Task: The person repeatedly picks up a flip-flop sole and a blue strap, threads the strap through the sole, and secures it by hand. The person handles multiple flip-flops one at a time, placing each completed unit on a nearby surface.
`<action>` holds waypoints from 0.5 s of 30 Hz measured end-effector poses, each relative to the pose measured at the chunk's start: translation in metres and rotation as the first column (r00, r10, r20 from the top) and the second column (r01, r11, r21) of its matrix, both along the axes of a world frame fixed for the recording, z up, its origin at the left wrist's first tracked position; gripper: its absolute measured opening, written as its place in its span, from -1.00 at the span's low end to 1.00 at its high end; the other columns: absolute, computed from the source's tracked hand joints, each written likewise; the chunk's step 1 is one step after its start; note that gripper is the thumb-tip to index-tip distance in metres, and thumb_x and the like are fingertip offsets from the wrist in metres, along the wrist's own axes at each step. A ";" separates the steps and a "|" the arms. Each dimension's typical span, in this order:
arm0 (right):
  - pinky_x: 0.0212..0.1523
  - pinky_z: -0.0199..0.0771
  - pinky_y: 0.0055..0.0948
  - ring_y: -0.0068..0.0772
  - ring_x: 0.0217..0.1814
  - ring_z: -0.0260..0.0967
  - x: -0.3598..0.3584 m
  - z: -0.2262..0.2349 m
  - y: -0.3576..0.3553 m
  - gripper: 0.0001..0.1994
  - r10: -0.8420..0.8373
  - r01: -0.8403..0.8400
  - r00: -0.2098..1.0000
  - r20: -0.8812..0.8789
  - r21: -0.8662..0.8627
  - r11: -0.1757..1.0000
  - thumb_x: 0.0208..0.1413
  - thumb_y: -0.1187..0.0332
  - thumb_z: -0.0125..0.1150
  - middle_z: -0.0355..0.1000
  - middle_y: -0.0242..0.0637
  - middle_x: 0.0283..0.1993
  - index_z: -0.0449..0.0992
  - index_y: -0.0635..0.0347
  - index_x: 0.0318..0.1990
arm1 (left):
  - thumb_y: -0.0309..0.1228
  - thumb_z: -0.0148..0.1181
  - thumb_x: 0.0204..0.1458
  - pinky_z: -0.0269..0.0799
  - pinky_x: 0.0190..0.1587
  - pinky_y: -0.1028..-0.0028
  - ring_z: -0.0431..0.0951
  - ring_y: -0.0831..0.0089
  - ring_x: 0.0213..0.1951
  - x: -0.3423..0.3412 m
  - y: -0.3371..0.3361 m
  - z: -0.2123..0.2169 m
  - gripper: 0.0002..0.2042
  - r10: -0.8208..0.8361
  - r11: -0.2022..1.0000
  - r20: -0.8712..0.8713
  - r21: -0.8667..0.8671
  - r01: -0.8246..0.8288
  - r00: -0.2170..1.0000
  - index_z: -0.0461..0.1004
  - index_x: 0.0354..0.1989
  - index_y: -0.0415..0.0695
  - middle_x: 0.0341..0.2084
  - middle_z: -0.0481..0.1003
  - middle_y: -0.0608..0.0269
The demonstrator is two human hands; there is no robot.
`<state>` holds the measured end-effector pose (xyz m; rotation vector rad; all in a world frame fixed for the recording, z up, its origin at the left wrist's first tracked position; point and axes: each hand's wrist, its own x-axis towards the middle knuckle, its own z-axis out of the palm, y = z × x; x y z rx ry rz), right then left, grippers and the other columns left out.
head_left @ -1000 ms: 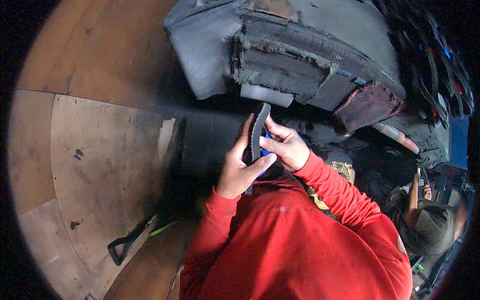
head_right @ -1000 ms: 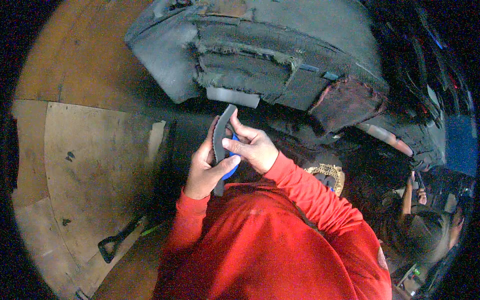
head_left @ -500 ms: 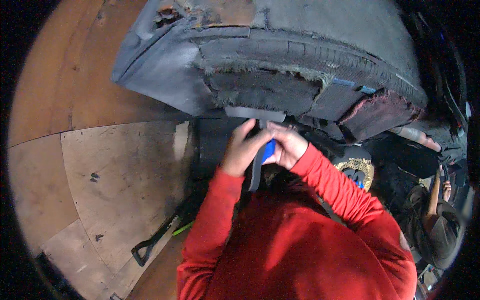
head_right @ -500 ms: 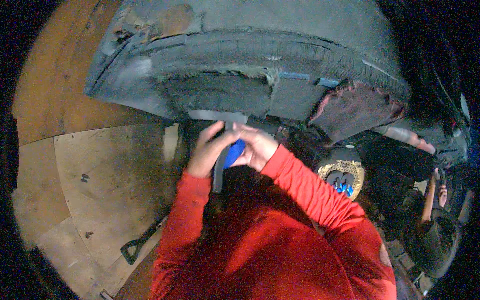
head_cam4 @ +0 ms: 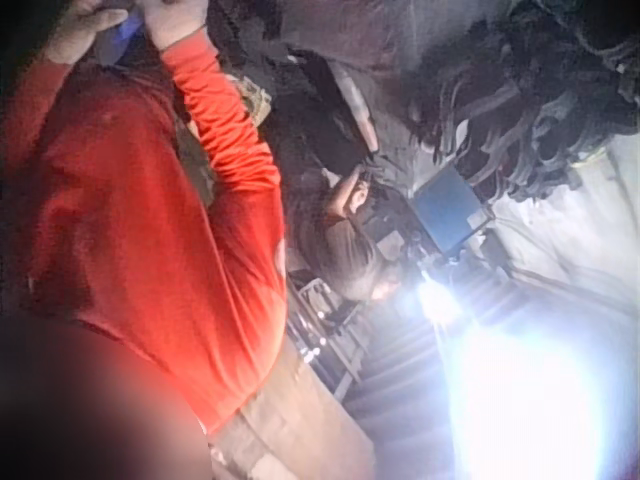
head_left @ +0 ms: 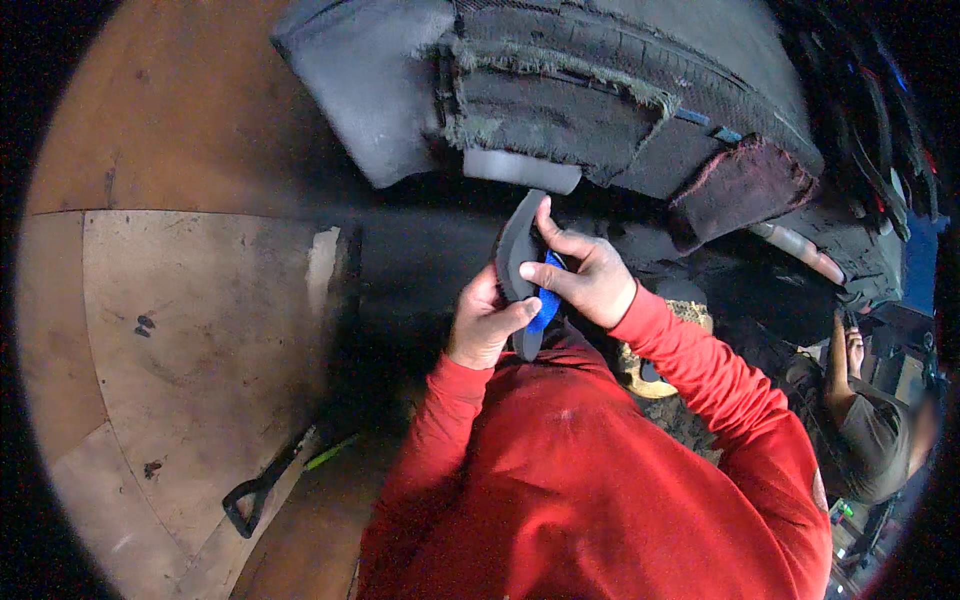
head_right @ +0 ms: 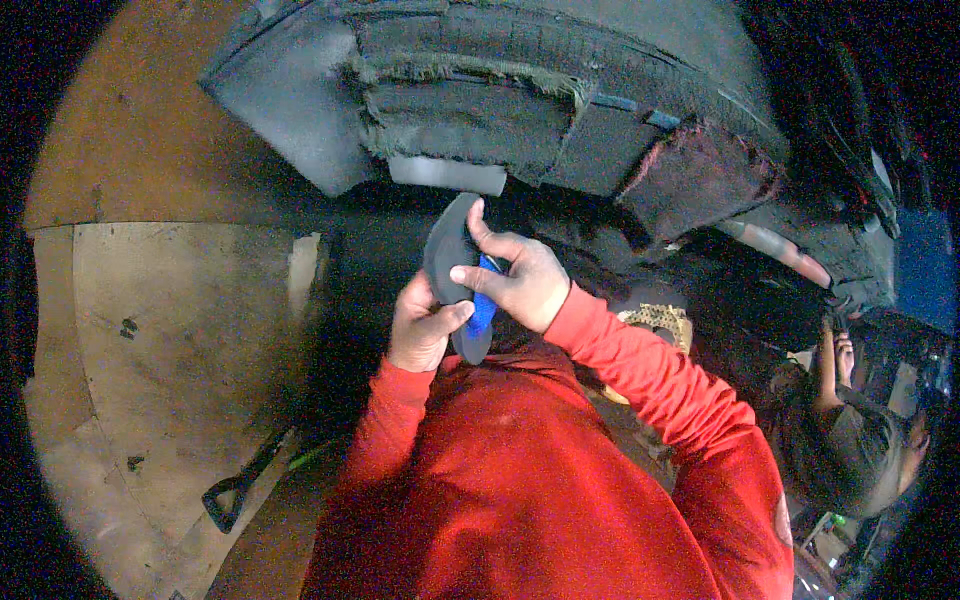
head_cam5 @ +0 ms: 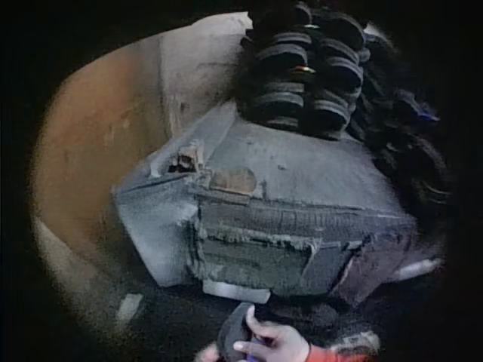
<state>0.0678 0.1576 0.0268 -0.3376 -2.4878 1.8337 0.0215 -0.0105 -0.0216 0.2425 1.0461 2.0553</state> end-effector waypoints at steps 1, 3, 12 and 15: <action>-0.07 0.48 -0.37 -0.30 -0.16 0.46 0.004 -0.002 -0.003 -0.27 0.030 -0.013 0.997 -0.078 0.201 0.980 0.03 0.26 0.40 0.47 -0.16 -0.14 0.23 0.08 0.37 | -0.51 0.31 0.01 0.34 0.12 0.48 0.42 0.53 0.02 0.001 0.000 0.000 -0.43 0.010 1.000 0.015 0.024 -0.010 1.000 0.29 0.22 -0.27 0.03 0.42 0.28; 0.04 0.42 -0.22 0.05 0.00 0.36 0.012 -0.007 -0.012 -0.11 0.080 0.028 0.970 -0.229 0.433 0.901 -0.14 0.22 0.48 0.35 0.08 0.02 0.17 0.06 0.40 | -0.51 0.34 0.02 0.36 0.11 0.48 0.45 0.51 0.02 0.000 -0.002 0.005 -0.48 0.045 0.999 -0.007 0.004 -0.045 0.999 0.33 0.18 -0.27 0.02 0.44 0.30; -0.02 0.36 -0.08 0.14 0.02 0.25 0.006 -0.053 -0.034 -0.55 -0.072 0.295 0.931 -0.357 0.623 0.724 -0.11 0.33 0.39 0.27 0.05 0.01 0.49 0.07 0.02 | -0.33 0.32 0.10 0.47 -0.07 0.48 0.58 0.47 -0.10 -0.025 0.020 0.030 -0.53 0.022 0.821 -0.607 -0.442 -0.361 0.794 0.43 0.14 -0.30 -0.09 0.57 0.07; -0.08 0.37 -0.13 0.09 -0.07 0.28 -0.010 -0.071 -0.028 -0.62 -0.058 0.226 0.926 -0.373 0.425 0.877 -0.15 0.33 0.41 0.33 -0.01 -0.06 0.51 0.17 -0.12 | -0.24 0.30 0.09 0.53 -0.26 0.38 0.67 0.25 -0.23 -0.036 0.027 0.034 -0.55 -0.039 0.747 -0.749 -0.462 -0.478 0.662 0.49 0.08 -0.26 -0.22 0.59 -0.15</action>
